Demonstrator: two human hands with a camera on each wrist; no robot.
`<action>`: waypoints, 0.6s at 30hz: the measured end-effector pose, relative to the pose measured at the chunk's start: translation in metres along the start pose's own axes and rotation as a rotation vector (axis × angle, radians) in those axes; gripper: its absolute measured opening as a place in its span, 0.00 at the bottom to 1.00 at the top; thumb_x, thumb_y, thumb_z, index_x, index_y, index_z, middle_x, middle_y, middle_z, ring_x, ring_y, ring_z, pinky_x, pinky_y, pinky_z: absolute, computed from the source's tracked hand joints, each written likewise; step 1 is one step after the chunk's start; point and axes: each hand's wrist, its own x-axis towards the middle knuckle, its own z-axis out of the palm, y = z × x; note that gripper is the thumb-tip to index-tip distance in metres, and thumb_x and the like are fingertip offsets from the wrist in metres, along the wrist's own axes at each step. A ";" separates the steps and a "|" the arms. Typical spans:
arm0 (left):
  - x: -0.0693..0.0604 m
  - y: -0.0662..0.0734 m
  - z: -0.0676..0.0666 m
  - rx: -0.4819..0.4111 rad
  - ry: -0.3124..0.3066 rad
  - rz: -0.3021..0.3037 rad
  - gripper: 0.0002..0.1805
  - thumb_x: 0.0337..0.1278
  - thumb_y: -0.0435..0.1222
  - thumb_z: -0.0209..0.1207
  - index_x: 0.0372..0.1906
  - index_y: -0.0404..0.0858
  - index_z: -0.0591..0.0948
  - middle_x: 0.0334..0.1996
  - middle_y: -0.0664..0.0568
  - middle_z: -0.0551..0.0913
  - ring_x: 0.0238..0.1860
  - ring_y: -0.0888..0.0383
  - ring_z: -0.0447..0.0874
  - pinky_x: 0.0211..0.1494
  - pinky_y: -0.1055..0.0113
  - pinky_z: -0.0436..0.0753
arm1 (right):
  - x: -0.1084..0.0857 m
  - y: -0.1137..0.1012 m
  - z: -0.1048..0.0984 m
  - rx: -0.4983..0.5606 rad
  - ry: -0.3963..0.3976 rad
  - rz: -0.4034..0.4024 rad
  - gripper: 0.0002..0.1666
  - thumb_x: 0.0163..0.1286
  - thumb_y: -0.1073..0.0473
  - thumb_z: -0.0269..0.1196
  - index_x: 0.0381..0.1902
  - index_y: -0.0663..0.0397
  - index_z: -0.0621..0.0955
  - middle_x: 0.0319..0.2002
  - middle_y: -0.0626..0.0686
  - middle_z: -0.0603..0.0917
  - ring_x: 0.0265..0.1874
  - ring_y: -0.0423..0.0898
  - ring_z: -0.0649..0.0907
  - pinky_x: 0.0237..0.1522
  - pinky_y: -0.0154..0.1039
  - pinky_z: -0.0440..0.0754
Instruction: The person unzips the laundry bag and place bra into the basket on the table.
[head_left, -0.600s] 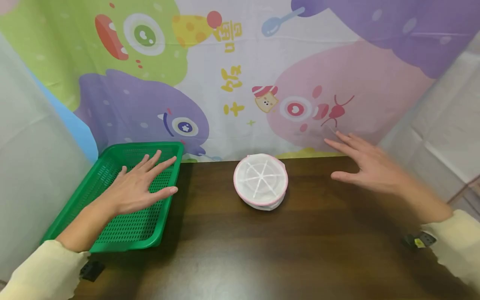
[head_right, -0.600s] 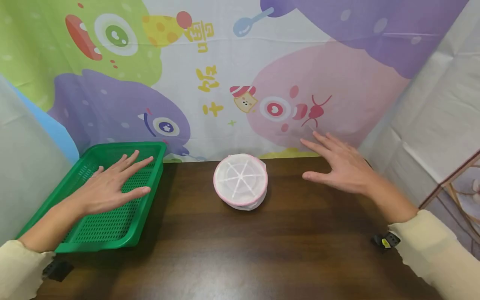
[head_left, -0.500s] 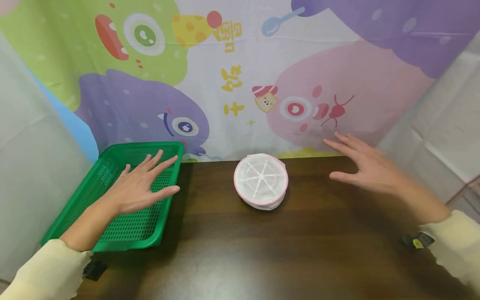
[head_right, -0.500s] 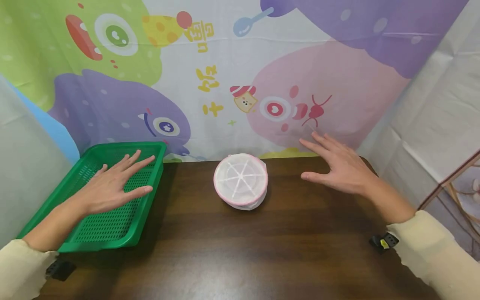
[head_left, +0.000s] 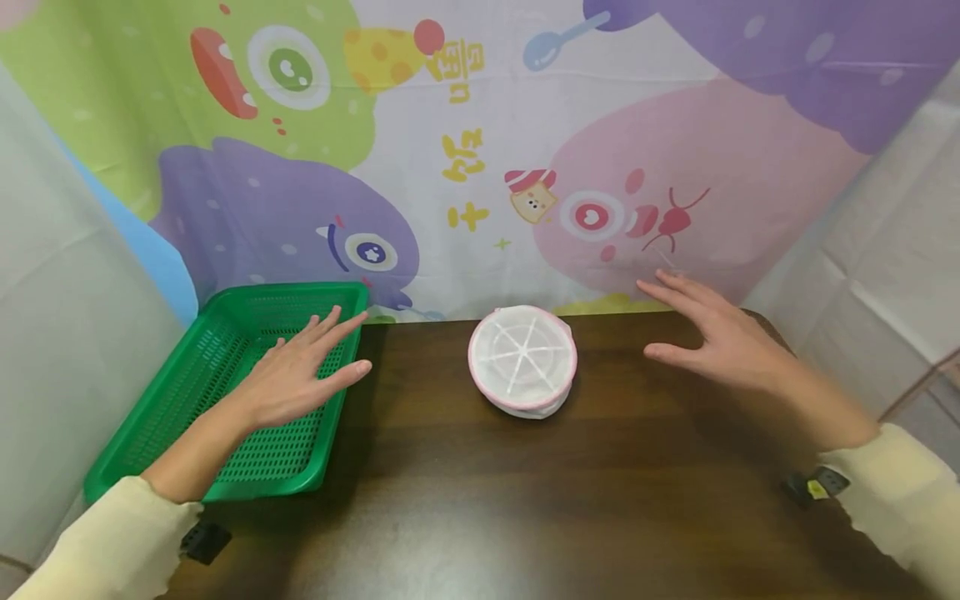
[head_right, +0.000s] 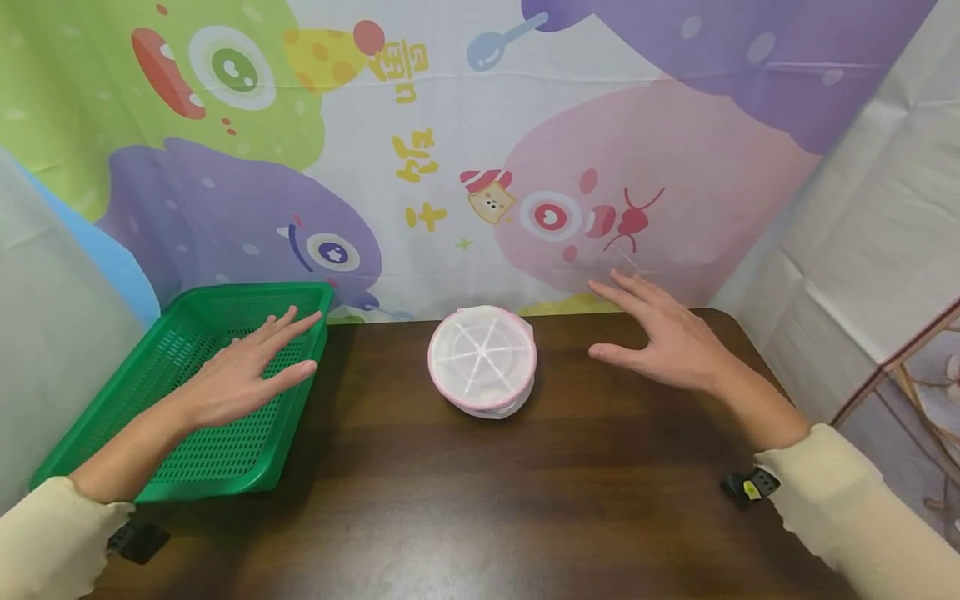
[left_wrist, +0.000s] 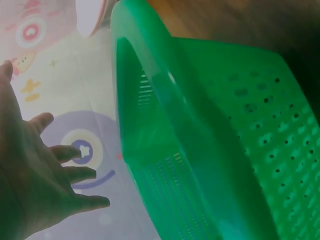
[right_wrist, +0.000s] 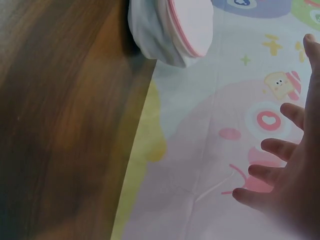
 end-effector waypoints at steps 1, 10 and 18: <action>0.000 0.000 0.001 -0.006 0.002 -0.001 0.46 0.84 0.66 0.50 0.94 0.56 0.52 0.94 0.37 0.47 0.92 0.24 0.46 0.81 0.09 0.50 | 0.000 0.000 0.002 0.003 0.004 -0.007 0.52 0.71 0.42 0.78 0.88 0.35 0.70 0.90 0.59 0.65 0.90 0.70 0.63 0.80 0.82 0.65; 0.001 0.007 0.010 -0.007 -0.004 0.001 0.46 0.84 0.67 0.49 0.94 0.57 0.53 0.95 0.37 0.47 0.93 0.24 0.45 0.82 0.10 0.50 | 0.002 -0.005 0.011 0.060 -0.025 -0.021 0.52 0.75 0.41 0.75 0.90 0.29 0.65 0.91 0.59 0.64 0.88 0.70 0.64 0.78 0.83 0.65; 0.003 0.012 0.015 -0.019 0.022 -0.029 0.45 0.84 0.69 0.47 0.94 0.58 0.55 0.94 0.37 0.49 0.93 0.25 0.46 0.83 0.11 0.50 | 0.001 -0.006 0.017 0.105 -0.021 -0.019 0.50 0.77 0.43 0.74 0.90 0.32 0.65 0.91 0.60 0.64 0.89 0.70 0.64 0.82 0.81 0.63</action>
